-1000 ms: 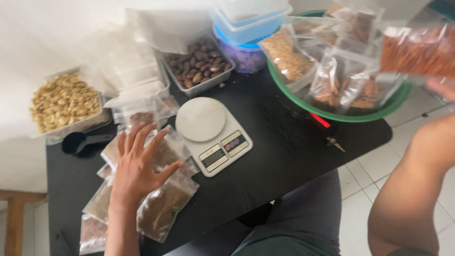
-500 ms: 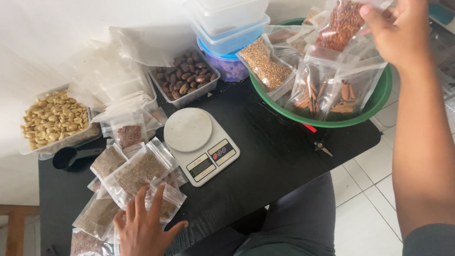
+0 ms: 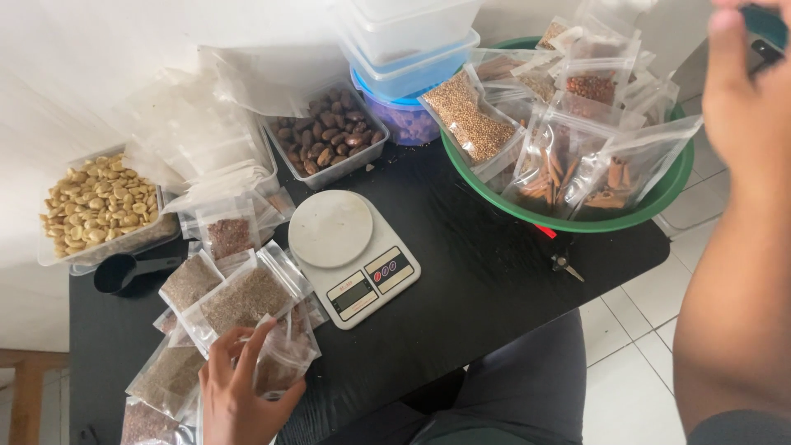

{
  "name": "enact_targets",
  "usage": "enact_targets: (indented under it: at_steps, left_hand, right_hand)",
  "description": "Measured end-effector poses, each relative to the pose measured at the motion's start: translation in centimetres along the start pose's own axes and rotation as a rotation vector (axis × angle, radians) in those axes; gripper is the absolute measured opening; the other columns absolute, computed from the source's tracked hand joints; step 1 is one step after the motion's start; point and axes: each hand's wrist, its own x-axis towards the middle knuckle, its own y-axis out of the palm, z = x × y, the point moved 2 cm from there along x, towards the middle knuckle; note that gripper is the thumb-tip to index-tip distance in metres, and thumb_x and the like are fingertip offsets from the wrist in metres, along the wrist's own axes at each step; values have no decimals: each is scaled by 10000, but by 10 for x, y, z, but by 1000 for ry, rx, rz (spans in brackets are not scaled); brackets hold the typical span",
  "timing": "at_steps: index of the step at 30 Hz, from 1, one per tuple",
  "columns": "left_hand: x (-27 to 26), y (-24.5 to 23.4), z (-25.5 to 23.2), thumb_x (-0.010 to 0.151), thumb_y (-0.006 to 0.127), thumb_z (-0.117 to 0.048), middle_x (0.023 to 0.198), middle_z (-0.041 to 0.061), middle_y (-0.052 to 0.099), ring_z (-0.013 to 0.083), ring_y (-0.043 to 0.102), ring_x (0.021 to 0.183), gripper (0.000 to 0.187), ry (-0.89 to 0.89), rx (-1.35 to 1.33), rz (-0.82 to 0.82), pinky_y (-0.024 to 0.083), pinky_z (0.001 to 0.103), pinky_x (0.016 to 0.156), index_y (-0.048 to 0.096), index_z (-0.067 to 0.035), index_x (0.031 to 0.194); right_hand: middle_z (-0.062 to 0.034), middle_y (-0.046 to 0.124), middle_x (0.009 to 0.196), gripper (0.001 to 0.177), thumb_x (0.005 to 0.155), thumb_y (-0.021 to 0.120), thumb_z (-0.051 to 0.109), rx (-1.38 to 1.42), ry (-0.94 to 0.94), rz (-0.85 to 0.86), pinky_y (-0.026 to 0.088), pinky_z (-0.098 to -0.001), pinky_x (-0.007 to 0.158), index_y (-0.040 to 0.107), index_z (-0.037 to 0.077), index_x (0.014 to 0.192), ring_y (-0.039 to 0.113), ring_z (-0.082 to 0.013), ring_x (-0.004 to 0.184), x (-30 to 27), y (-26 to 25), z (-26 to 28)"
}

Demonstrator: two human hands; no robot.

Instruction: The person organizes various small clear plastic bags containing spices and ingredients, such as cinnamon sticks and seeds, by sorting them from a table into a green plastic basin and later moving them to a cardboard box on the floor.

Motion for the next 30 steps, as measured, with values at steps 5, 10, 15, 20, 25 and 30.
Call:
enact_targets:
  at_steps: [5, 10, 15, 20, 25, 30]
  left_hand:
    - [24, -44, -48, 755, 754, -469, 1377, 135, 586, 305, 612, 1249, 772, 41, -495, -65, 608, 537, 935, 560, -154, 1432]
    - [84, -76, -137, 1046, 434, -439, 1358, 182, 586, 300, 694, 1184, 544, 354, -1059, 114, 589, 454, 991, 483, -93, 1462]
    - [153, -60, -217, 1048, 441, -185, 1198, 198, 721, 357, 724, 1123, 410, 559, -1349, -13, 575, 502, 936, 650, 52, 1308]
    - [223, -65, -295, 987, 716, -155, 893, 57, 675, 234, 673, 820, 77, 759, -1349, -468, 547, 403, 810, 684, -89, 1008]
    - [283, -86, -359, 1046, 556, -223, 798, 9, 549, 128, 518, 702, 196, 950, -1343, -379, 437, 289, 681, 557, -106, 888]
    - [330, -70, -399, 1003, 591, -253, 812, -2, 598, 111, 523, 782, 188, 965, -1248, -442, 454, 307, 731, 586, -87, 916]
  right_hand:
    - [-166, 686, 899, 226, 927, 598, -98, 592, -121, -23, 518, -442, 840, 643, 49, 761, 670, -339, 865, -10, -57, 166]
    - [-91, 642, 1289, 451, 890, 750, 291, 862, -86, 572, 569, -353, 929, 590, 97, 1264, 702, -219, 1127, -18, -52, 225]
    - [-158, 712, 1154, 533, 837, 812, 254, 1060, 166, 736, 635, -522, 788, 578, 33, 1263, 736, -396, 1056, -21, -44, 215]
    - [-135, 722, 898, 250, 864, 789, 68, 999, 505, 296, 633, -384, 665, 676, -35, 1061, 751, -222, 774, -7, -52, 150]
    - [9, 474, 686, 252, 1061, 642, 297, 596, 236, 297, 272, -218, 487, 575, 62, 1003, 387, -77, 533, 34, -57, 70]
    - [-108, 649, 923, 204, 1082, 697, 99, 781, 350, 288, 573, -274, 723, 527, 30, 993, 741, -223, 790, 56, -33, 30]
